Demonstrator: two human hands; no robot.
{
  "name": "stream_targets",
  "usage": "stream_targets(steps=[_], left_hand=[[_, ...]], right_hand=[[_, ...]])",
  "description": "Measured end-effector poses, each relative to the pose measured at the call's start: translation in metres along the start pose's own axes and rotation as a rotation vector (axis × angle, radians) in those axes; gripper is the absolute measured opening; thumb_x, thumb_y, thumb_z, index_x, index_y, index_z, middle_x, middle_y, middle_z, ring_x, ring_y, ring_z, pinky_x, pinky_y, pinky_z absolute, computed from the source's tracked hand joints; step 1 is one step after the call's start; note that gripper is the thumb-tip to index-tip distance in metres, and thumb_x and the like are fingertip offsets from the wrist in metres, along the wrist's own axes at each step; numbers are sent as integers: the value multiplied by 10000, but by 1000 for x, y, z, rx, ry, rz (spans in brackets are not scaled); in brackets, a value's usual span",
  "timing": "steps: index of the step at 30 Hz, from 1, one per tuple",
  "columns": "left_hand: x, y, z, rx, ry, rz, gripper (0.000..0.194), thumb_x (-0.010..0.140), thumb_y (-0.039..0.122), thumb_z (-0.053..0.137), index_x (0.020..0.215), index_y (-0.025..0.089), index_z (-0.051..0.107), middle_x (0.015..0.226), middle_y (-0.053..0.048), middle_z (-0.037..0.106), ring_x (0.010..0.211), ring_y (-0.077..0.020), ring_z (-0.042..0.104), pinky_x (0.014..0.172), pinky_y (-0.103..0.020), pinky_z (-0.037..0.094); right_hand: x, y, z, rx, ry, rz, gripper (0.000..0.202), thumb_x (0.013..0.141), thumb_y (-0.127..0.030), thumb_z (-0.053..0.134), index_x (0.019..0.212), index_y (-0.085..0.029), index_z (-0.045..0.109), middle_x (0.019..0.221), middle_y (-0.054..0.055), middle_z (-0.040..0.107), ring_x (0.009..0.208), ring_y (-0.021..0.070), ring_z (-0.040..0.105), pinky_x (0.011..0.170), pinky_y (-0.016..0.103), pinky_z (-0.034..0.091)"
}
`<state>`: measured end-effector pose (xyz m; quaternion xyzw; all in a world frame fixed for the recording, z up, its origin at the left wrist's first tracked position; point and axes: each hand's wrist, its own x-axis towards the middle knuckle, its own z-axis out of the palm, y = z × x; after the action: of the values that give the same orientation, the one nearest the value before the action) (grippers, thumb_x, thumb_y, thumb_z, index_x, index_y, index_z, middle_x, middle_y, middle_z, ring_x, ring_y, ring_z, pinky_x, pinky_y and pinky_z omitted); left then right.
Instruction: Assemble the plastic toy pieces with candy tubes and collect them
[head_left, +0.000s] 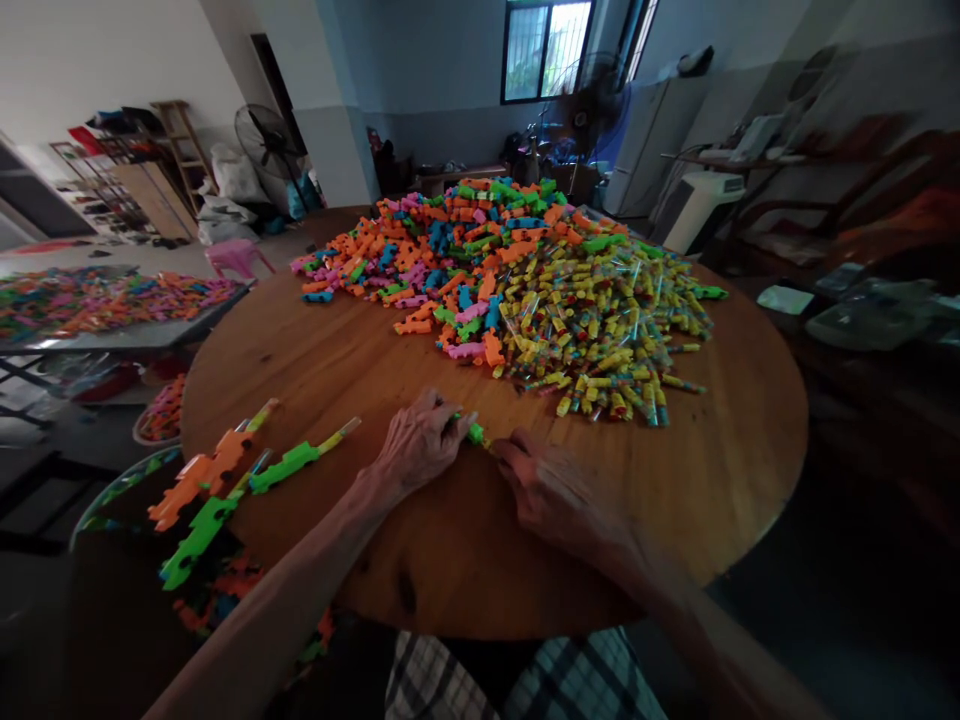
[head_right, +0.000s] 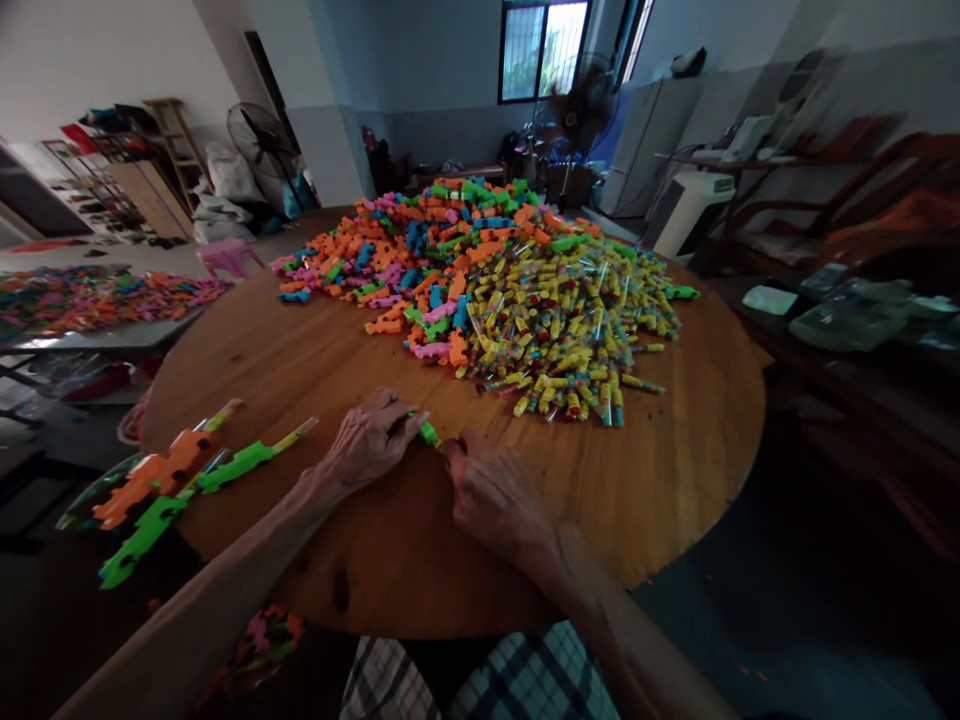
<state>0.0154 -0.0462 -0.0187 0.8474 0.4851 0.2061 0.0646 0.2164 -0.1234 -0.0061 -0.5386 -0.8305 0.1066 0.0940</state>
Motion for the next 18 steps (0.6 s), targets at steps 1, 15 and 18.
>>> stream_targets(steps=[1,15,18], left_hand=[[0,0,0,5,0,-7,411,1019,484,438,897,198,707,918,-75,599,844,-186,590,676,-255,406],[0,-3,2,11,-7,7,408,1018,477,440,918,188,710,945,-91,607,849,-196,601,678,-264,418],[0,-1,-1,16,-32,10,422,1023,470,425,903,179,705,944,-96,606,829,-193,598,672,-268,419]], right_hand=[[1,0,-1,-10,-14,6,275,944,-122,453,1168,-132,611,1071,114,606,804,181,574,691,312,401],[6,1,1,-78,-45,-37,310,928,-101,435,1188,-140,598,1066,106,602,730,165,546,632,314,369],[8,-6,-4,-175,-101,-43,320,899,-88,444,1177,-109,601,1065,124,606,650,155,507,566,325,307]])
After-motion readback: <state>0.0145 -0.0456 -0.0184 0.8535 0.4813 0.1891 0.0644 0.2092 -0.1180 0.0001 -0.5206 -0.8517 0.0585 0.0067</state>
